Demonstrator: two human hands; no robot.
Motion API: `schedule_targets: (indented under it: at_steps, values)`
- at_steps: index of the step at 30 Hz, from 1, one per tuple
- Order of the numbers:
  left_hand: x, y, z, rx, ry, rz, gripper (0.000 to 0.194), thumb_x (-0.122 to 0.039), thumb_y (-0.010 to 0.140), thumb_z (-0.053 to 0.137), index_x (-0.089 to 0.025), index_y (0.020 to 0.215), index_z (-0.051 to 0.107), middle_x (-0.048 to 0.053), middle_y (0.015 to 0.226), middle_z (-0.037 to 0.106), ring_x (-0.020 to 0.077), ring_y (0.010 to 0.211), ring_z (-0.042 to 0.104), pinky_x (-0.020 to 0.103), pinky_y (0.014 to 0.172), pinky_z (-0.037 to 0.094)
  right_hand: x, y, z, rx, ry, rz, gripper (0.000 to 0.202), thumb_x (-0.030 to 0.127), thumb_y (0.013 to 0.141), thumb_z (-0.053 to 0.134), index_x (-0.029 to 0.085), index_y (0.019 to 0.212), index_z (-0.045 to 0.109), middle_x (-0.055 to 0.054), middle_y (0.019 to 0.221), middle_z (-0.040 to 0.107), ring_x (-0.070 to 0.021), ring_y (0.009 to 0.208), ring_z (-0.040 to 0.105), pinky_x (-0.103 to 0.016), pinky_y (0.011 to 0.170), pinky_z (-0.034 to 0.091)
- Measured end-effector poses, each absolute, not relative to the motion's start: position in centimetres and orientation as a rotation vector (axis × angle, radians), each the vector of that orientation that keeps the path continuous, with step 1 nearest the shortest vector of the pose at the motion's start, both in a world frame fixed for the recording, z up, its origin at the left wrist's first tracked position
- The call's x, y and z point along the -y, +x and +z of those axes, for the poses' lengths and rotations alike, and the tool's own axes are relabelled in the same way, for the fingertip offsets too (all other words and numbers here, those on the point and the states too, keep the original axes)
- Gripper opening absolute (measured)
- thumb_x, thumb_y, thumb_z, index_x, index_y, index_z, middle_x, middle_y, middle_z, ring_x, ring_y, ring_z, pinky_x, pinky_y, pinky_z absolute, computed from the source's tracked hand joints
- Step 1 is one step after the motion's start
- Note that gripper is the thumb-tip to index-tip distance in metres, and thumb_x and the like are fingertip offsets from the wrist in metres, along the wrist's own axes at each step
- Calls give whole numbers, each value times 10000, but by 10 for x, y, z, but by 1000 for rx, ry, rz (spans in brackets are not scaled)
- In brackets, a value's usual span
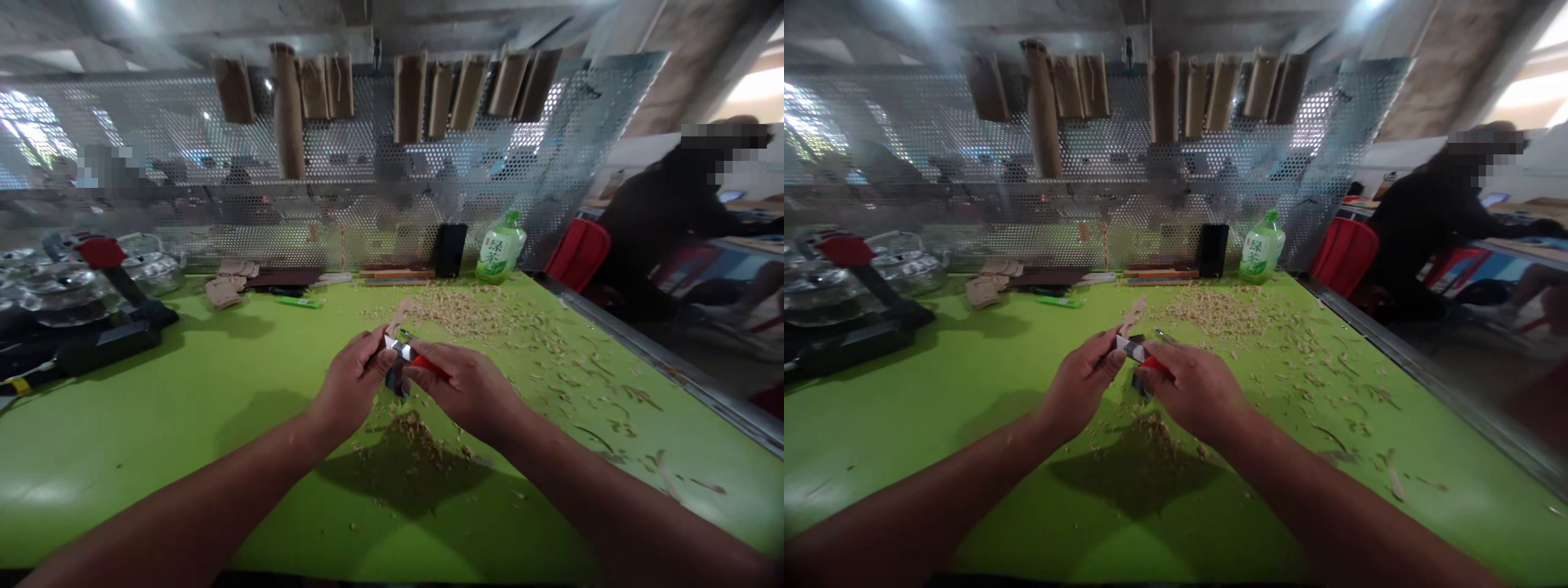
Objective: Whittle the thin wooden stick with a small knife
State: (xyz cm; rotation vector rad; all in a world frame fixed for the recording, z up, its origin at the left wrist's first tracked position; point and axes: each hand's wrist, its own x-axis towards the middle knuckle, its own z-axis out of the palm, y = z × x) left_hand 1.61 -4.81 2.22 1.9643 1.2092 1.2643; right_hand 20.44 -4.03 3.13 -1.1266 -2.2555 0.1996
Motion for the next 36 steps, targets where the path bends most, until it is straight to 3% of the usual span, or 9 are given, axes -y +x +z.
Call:
schedule_targets:
  at_steps: [11, 17, 20, 28, 36]
  values:
    - [50, 21, 25, -1218, 1794, 1296, 322, -412, 914, 507, -145, 791, 638, 18, 737, 556, 135, 722, 502, 240, 647, 388, 43, 204, 29, 2247, -1166, 20, 342, 380, 941, 451, 200, 1147, 657, -88, 1005, 717, -203, 818, 662, -305, 680, 476]
    - [51, 20, 26, -1143, 1746, 1262, 278, -414, 917, 506, -165, 951, 624, 6, 725, 542, 123, 680, 475, 228, 615, 372, 40, 203, 28, 2202, -1123, 299, 292, 364, 924, 491, 217, 1098, 672, -61, 898, 718, -178, 776, 649, -288, 667, 471]
    - [52, 19, 26, -1106, 1749, 1237, 277, -413, 925, 492, -167, 932, 620, -5, 683, 516, 121, 657, 453, 227, 610, 366, 37, 203, 28, 2212, -1108, 342, 264, 354, 919, 501, 217, 1052, 684, -55, 884, 716, -171, 770, 647, -278, 664, 463]
    - [50, 20, 25, -1050, 1659, 1210, 275, -406, 919, 503, -167, 797, 564, -26, 629, 484, 93, 575, 404, 215, 544, 339, 39, 205, 28, 2303, -1166, 68, 341, 368, 943, 447, 197, 1163, 643, -71, 932, 712, -193, 778, 645, -294, 648, 448]
    - [47, 26, 14, -825, 1273, 1154, 210, -371, 885, 549, -170, 823, 535, -50, 579, 500, 51, 440, 329, 192, 426, 241, 43, 204, 30, 2335, -1231, -104, 368, 363, 940, 438, 206, 1220, 617, -63, 913, 710, -193, 746, 639, -291, 606, 423]
